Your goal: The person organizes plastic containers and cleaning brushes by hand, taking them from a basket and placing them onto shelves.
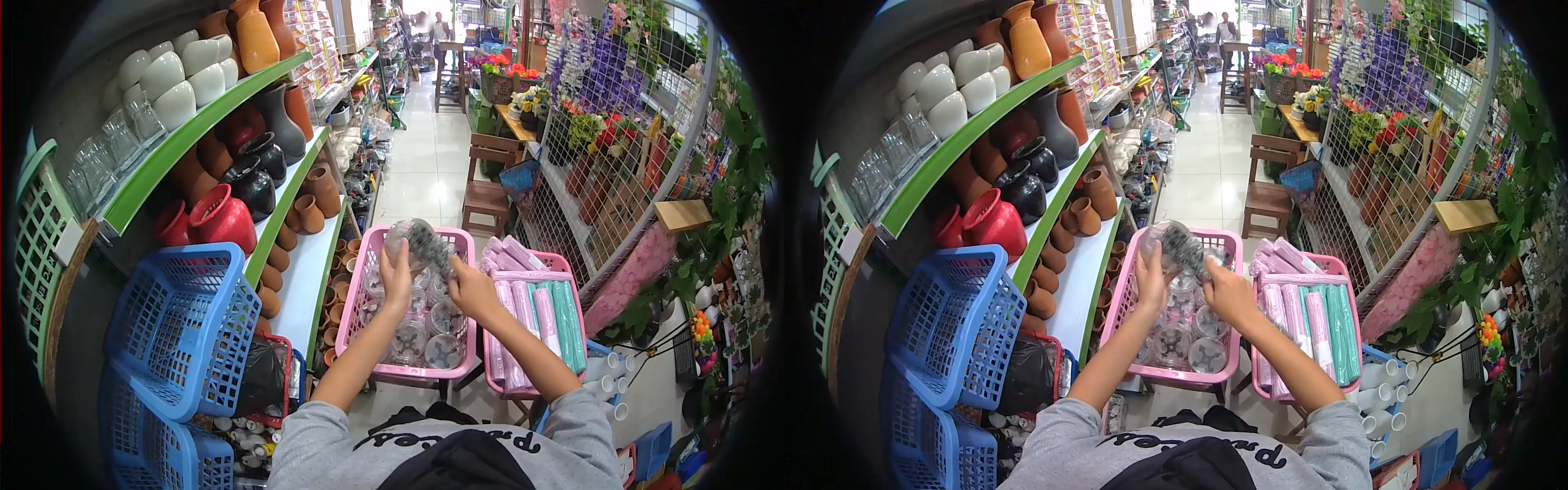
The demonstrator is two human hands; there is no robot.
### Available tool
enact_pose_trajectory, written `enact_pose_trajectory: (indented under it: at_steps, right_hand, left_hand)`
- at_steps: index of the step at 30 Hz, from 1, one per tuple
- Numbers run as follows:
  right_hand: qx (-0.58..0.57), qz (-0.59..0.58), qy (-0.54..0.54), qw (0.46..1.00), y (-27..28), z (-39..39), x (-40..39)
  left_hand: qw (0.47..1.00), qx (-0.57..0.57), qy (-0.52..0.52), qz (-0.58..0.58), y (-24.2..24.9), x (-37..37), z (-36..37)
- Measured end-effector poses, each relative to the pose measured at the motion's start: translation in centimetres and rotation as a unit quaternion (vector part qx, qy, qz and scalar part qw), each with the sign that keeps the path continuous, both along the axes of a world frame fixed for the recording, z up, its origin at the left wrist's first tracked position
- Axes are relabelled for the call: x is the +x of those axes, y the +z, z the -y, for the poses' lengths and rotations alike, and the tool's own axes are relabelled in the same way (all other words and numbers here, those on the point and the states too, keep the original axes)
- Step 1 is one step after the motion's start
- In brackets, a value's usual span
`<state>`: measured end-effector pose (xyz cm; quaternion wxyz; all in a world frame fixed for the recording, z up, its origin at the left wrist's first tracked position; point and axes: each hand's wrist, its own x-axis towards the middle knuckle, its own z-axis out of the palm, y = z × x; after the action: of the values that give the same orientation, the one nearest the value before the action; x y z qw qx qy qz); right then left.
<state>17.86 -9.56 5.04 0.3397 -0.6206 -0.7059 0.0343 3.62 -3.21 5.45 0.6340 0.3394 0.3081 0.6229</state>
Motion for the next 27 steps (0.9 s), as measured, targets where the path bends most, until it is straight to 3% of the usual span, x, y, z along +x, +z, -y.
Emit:
enact_pose_trajectory:
  at_steps: [1, 4, 6, 8, 9, 10, 12, 14, 16, 17, 21, 24, 25, 27]
  right_hand:
    - [-0.03, -0.042, -0.034, 0.998, 0.4, -0.4, 0.0]
    - [-0.091, -0.126, 0.035, 0.987, 2.3, -0.4, -0.6]
    - [-0.052, -0.086, 0.082, 0.992, 2.0, -0.6, -0.3]
    - [-0.109, 0.022, 0.128, 0.986, 3.4, -0.6, 0.9]
    - [-0.111, 0.09, 0.133, 0.981, 3.9, -0.5, 1.7]
    - [-0.11, 0.089, 0.133, 0.981, 4.1, -0.4, 2.4]
    - [-0.122, 0.196, 0.099, 0.968, 4.6, -0.2, 3.6]
    - [-0.112, 0.199, 0.07, 0.971, 4.6, -0.4, 3.4]
    - [-0.036, 0.145, 0.013, 0.989, 3.8, -1.0, 2.7]
    - [-0.001, 0.083, 0.036, 0.996, 2.7, -1.2, 2.3]
    - [-0.12, -0.04, 0.131, 0.983, 2.5, -0.2, 0.9]
    - [-0.046, -0.05, 0.107, 0.992, 2.9, -0.4, 2.3]
    - [-0.064, -0.117, 0.085, 0.987, 3.7, -0.5, 2.5]
    - [-0.059, -0.144, 0.105, 0.982, 3.5, -1.0, 2.3]
  left_hand:
    - [0.984, 0.141, 0.059, -0.093, -1.3, 0.3, -0.9]
    - [0.966, 0.17, 0.068, -0.181, -2.8, 0.7, -1.3]
    - [0.972, 0.165, 0.061, -0.156, -4.5, 0.6, -2.8]
    - [0.973, 0.126, 0.102, -0.164, -5.2, 0.0, -3.2]
    - [0.994, 0.071, 0.049, -0.075, -4.8, -0.7, -2.8]
    - [0.993, 0.071, 0.048, -0.076, -4.4, -1.0, -2.4]
    - [0.957, 0.159, 0.137, -0.2, -3.9, -1.3, -1.7]
    - [0.943, 0.185, 0.123, -0.249, -5.5, -1.2, -2.0]
    - [0.917, 0.177, 0.18, -0.308, -4.7, 0.1, -1.0]
    - [0.94, 0.16, 0.077, -0.292, -4.1, -0.6, -0.9]
    - [0.953, 0.174, 0.05, -0.242, -4.1, -1.1, -2.2]
    - [0.999, -0.007, -0.022, -0.025, -1.9, -1.6, -0.9]
    - [0.996, -0.045, -0.071, 0.031, -3.2, -2.1, -2.0]
    - [0.984, -0.092, -0.126, 0.09, -5.0, -2.1, -3.1]
